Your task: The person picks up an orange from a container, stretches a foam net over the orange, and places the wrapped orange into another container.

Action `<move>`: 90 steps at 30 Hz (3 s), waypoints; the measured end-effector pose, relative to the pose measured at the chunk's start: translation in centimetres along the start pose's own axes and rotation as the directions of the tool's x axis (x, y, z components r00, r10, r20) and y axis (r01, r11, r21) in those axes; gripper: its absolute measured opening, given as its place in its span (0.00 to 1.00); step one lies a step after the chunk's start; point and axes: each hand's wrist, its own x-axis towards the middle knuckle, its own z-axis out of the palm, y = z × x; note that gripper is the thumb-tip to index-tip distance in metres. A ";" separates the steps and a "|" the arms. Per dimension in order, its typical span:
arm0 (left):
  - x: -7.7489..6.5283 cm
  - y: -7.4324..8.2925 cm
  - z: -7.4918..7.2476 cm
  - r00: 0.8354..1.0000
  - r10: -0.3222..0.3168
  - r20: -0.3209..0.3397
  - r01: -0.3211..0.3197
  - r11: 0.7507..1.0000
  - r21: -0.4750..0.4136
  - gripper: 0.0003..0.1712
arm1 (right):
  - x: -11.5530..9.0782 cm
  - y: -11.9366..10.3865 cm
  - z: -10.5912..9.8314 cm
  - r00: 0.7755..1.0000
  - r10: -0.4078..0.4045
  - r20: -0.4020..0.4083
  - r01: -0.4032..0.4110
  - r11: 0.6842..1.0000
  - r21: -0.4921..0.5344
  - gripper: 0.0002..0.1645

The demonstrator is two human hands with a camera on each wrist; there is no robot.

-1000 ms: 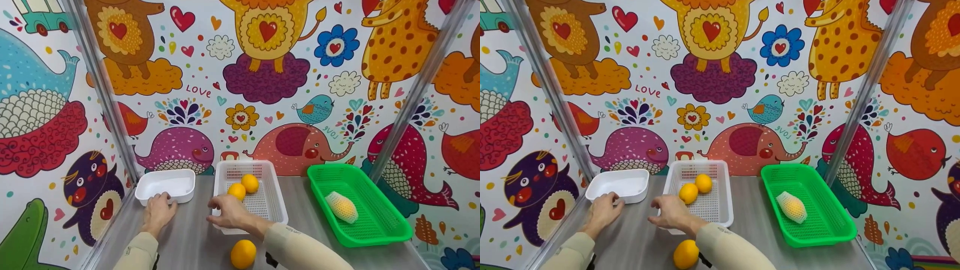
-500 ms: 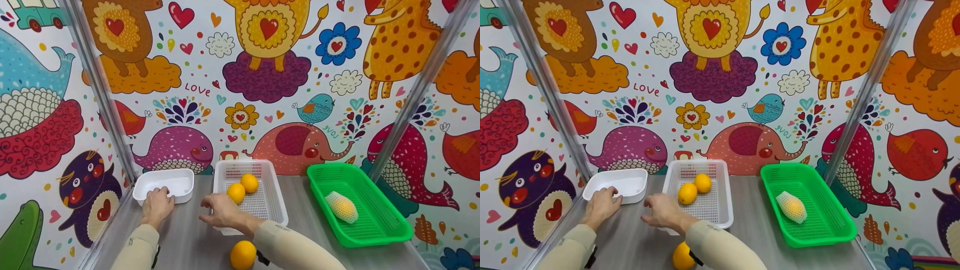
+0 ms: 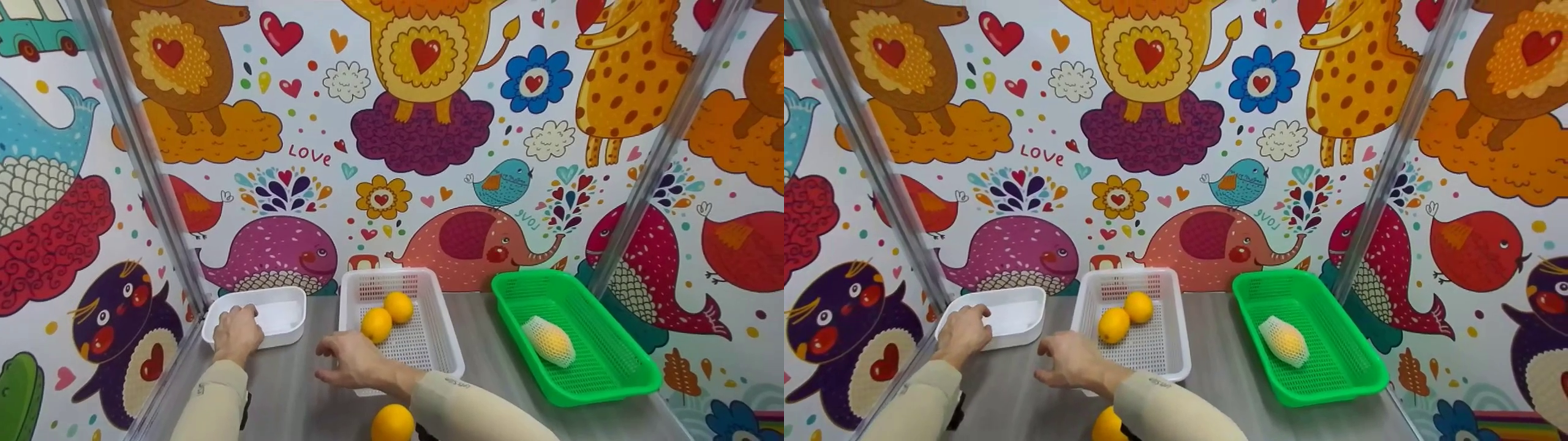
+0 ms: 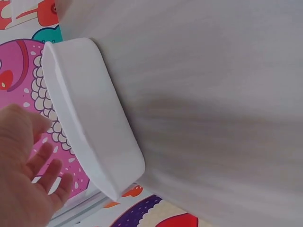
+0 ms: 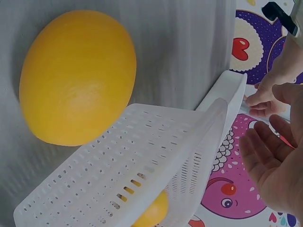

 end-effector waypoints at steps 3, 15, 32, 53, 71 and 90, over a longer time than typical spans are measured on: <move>0.6 -0.6 0.2 0.999 -0.028 0.043 0.028 1.000 -0.004 0.22 | 0.1 0.0 0.1 1.000 0.013 0.003 -0.013 1.000 0.014 0.20; 2.4 -1.5 0.6 0.990 -0.064 0.123 0.068 0.997 -0.028 0.19 | 0.5 0.3 0.4 1.000 0.002 0.007 -0.002 0.999 0.033 0.17; 4.7 -0.2 2.9 0.991 -0.076 0.109 0.072 0.996 0.043 0.16 | 0.9 1.1 1.2 0.999 -0.031 -0.016 0.031 1.000 -0.005 0.16; 4.9 -0.1 4.2 0.986 -0.165 0.029 0.165 0.986 0.016 0.16 | 4.1 -0.1 1.8 0.996 -0.090 -0.011 0.087 0.982 -0.170 0.17; 3.5 -0.5 2.0 0.996 -0.084 0.004 0.085 0.996 -0.025 0.13 | 2.5 0.2 1.7 1.000 -0.019 0.000 0.019 0.999 -0.027 0.17; 0.5 0.7 0.2 0.985 0.091 -0.146 -0.088 0.996 0.027 0.13 | -0.3 0.6 0.6 0.992 0.085 -0.091 -0.075 0.991 0.106 0.19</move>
